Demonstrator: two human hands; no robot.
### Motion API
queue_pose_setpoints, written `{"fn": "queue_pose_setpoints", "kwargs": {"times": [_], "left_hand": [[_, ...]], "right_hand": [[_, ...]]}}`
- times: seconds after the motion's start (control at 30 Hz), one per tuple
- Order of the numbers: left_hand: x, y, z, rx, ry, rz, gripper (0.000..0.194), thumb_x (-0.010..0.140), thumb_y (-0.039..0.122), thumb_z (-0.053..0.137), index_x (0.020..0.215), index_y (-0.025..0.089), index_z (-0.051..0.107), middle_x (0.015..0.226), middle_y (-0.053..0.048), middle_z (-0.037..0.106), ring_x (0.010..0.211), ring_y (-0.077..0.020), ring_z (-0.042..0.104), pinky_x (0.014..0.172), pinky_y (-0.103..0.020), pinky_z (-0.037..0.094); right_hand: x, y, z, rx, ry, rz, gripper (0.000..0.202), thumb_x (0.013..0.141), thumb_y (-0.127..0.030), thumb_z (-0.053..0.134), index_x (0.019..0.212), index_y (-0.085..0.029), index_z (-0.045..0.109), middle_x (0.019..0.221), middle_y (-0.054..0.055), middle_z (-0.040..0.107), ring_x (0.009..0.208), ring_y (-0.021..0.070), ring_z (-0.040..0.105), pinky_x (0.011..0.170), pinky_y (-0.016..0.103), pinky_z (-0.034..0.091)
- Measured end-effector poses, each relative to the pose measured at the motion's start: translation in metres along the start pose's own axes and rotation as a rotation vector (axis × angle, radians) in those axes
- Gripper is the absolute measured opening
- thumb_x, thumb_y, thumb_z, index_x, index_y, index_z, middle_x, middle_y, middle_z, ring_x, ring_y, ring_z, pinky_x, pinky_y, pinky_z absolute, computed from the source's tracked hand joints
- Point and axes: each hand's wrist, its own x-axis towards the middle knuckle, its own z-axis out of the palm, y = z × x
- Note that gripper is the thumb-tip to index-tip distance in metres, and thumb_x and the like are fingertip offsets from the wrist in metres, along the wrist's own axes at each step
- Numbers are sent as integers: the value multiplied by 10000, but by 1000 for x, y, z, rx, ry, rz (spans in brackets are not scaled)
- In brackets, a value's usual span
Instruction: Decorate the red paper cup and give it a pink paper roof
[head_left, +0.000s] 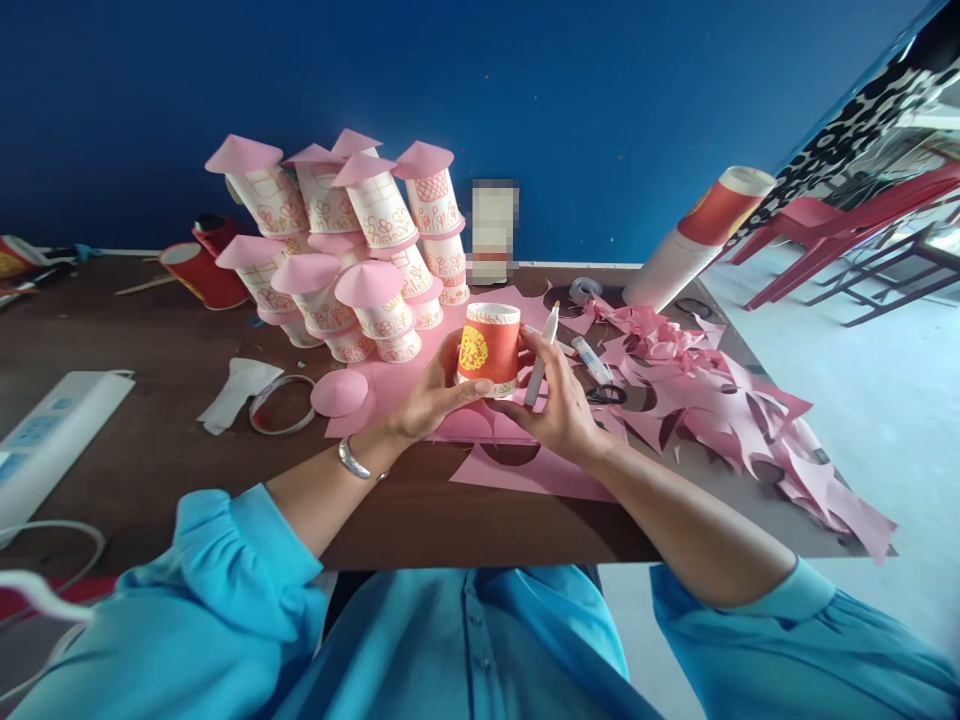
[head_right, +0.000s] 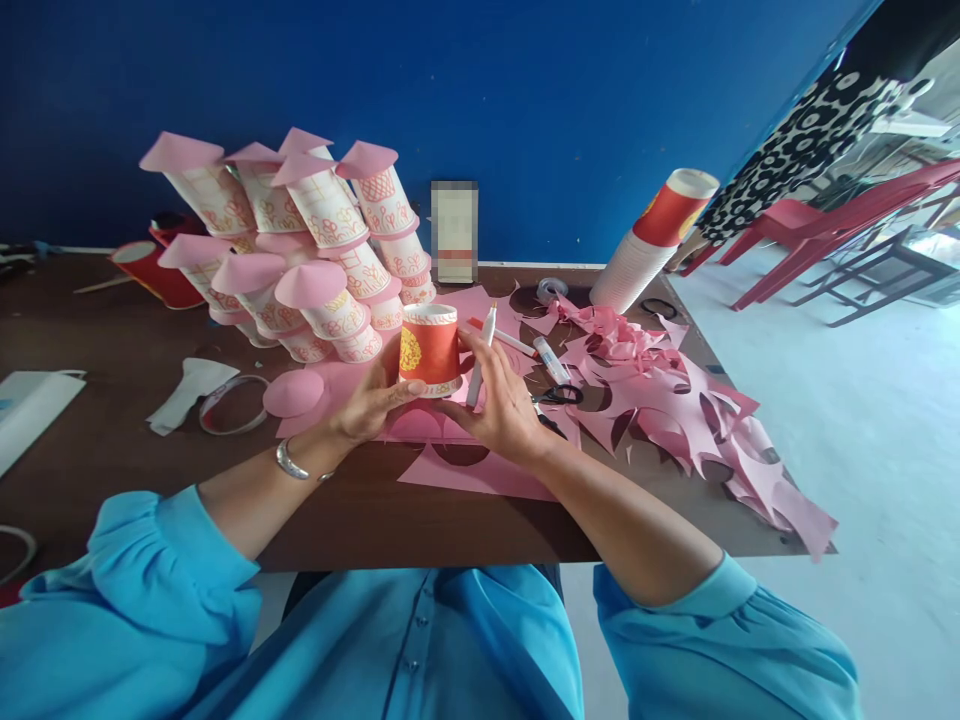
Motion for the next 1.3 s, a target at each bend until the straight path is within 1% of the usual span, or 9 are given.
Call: {"fn": "queue_pose_setpoints", "kwargs": {"times": [0.23, 0.4, 0.53, 0.7, 0.8, 0.93, 1.07, 1.23, 1.3], "left_hand": [[-2, 2, -4, 58, -40, -80, 627, 903, 449, 796, 1474, 294, 587, 1395, -105, 716, 1338, -382, 660, 1099, -522, 562], [2, -1, -1, 22, -125, -59, 694, 824, 346, 887, 1449, 296, 590, 1457, -130, 675, 1299, -381, 681, 1039, -528, 594], [3, 1, 1, 9, -101, -31, 662, 833, 332, 880, 1431, 307, 599, 1445, -105, 683, 1310, -380, 671, 1062, -539, 576], [1, 1, -2, -77, -17, -59, 541, 879, 376, 826, 1381, 322, 631, 1462, -64, 673, 1368, -353, 637, 1105, -515, 554], [-1, -1, -5, -80, -62, -118, 527, 908, 374, 785, 1407, 284, 640, 1453, -95, 683, 1328, -352, 662, 1051, -481, 586], [-3, 0, -7, -55, -116, -142, 489, 936, 322, 746, 1414, 280, 651, 1390, -93, 717, 1215, -320, 717, 969, -439, 620], [-2, 1, -5, -10, -146, -159, 440, 948, 361, 742, 1365, 243, 667, 1221, -99, 759, 1017, -272, 759, 929, -432, 614], [1, -1, 3, 55, -54, -129, 636, 784, 320, 913, 1352, 244, 636, 1273, -89, 745, 1203, -296, 713, 1061, -437, 578], [2, -2, 4, 44, -20, -133, 651, 768, 296, 925, 1339, 235, 619, 1277, -94, 747, 1188, -293, 721, 1046, -451, 592]], "right_hand": [[0, 1, -3, 165, -30, 120, 812, 945, -507, 788, 1603, -288, 366, 1368, 155, 642, 1138, 311, 699, 984, 551, 636], [0, -1, -2, 108, -19, 96, 787, 967, -528, 751, 1608, -297, 358, 1375, 156, 651, 1172, 329, 684, 988, 561, 631], [0, -1, -2, 93, -17, 86, 792, 967, -528, 751, 1611, -304, 349, 1384, 154, 650, 1147, 317, 691, 997, 550, 625], [1, 3, -4, 136, -21, 153, 747, 976, -483, 746, 1599, -306, 374, 1356, 135, 670, 1239, 328, 665, 1069, 564, 584], [0, 6, -5, 154, -38, 184, 684, 997, -457, 702, 1586, -294, 395, 1354, 134, 674, 1232, 324, 669, 1047, 546, 591], [-1, 7, -4, 96, -49, 172, 641, 1004, -386, 663, 1577, -276, 398, 1373, 144, 668, 1221, 327, 670, 1028, 535, 599], [-1, 2, -4, -47, -64, 127, 633, 1015, -249, 572, 1609, -259, 352, 1423, 161, 636, 1243, 342, 648, 1013, 539, 613], [-4, -4, -1, -199, -141, 146, 669, 1031, -293, 527, 1651, -234, 284, 1374, 194, 613, 1174, 377, 663, 856, 541, 668], [-5, -5, 0, -200, -173, 117, 691, 1036, -351, 546, 1656, -230, 267, 1334, 197, 624, 1153, 384, 672, 836, 545, 676]]}}
